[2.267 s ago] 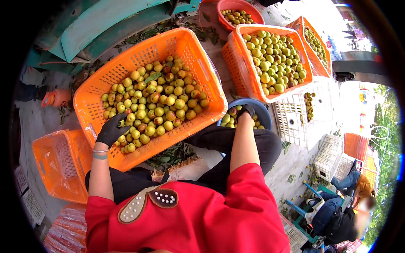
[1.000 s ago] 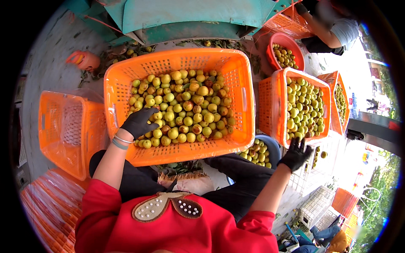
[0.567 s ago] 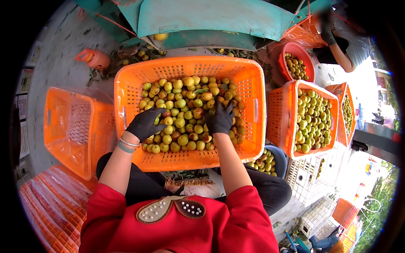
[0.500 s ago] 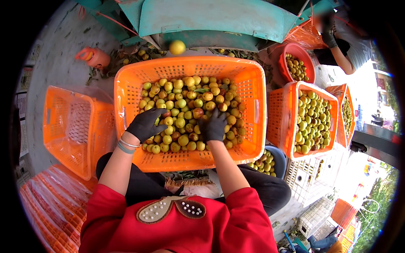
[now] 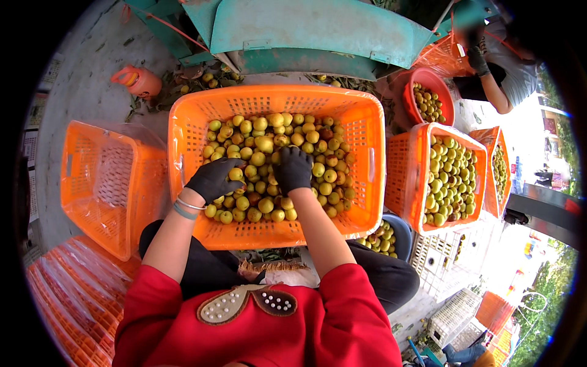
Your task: The person sits and sorts green plums from an orange basket into a blue bowl, picking them one by one and occasionally tossing them. The person wears black gloves and a red shirt while working at a fruit processing station.
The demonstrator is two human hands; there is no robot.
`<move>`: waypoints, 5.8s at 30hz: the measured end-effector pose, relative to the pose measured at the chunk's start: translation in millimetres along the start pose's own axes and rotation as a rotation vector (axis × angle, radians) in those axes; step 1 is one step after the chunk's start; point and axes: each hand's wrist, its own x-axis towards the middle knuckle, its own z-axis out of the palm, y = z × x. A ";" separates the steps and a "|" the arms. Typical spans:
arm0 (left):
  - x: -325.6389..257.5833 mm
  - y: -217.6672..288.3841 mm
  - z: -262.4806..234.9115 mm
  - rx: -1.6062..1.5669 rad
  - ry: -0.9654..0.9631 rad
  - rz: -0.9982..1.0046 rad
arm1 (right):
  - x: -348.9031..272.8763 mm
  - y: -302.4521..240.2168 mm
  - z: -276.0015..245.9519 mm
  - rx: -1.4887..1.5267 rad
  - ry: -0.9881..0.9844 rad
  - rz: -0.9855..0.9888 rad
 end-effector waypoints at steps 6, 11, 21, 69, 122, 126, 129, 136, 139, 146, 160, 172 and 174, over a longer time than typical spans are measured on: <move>-0.1 -1.6 3.0 0.025 -0.004 -0.004 | -58.6 -25.4 9.5 0.236 -0.287 -0.140; -3.6 -5.5 1.2 0.016 0.016 -0.026 | -113.0 69.3 -24.1 1.069 0.117 0.274; -10.2 12.0 -5.7 -0.030 -0.001 0.018 | -132.0 211.0 -95.0 1.329 1.213 0.692; -7.2 -14.0 -22.8 0.083 0.067 -0.181 | -145.6 202.1 -67.4 1.115 0.561 0.444; 2.8 -14.0 2.3 -0.133 -0.025 -0.137 | -52.1 -7.4 -3.4 0.530 -0.649 0.110; 9.9 -5.3 23.1 -0.753 -0.141 -0.311 | -67.2 -67.5 1.9 1.387 0.232 0.289; 11.5 13.1 20.8 -1.426 -0.187 -0.336 | -62.7 -95.1 -10.4 1.446 0.273 0.115; 21.1 20.1 -14.0 -1.509 0.150 -0.577 | -1.3 3.2 6.8 0.214 -0.007 0.031; 23.4 -24.9 -8.1 -1.448 0.260 -0.297 | -0.4 -13.6 8.1 -0.120 -0.214 0.101; 61.4 2.6 2.1 -0.616 0.475 -0.180 | -11.6 -7.4 5.3 0.398 -0.375 0.127; 164.2 24.9 37.1 0.588 0.031 -0.330 | -135.6 34.6 -32.4 0.601 0.114 0.179; 44.0 -78.5 -1.1 0.326 -0.162 -0.337 | -111.1 74.7 -20.9 0.396 -0.147 0.163; 16.0 -55.2 -0.7 0.346 -0.243 -0.306 | -101.8 60.8 -30.3 0.236 -0.236 0.173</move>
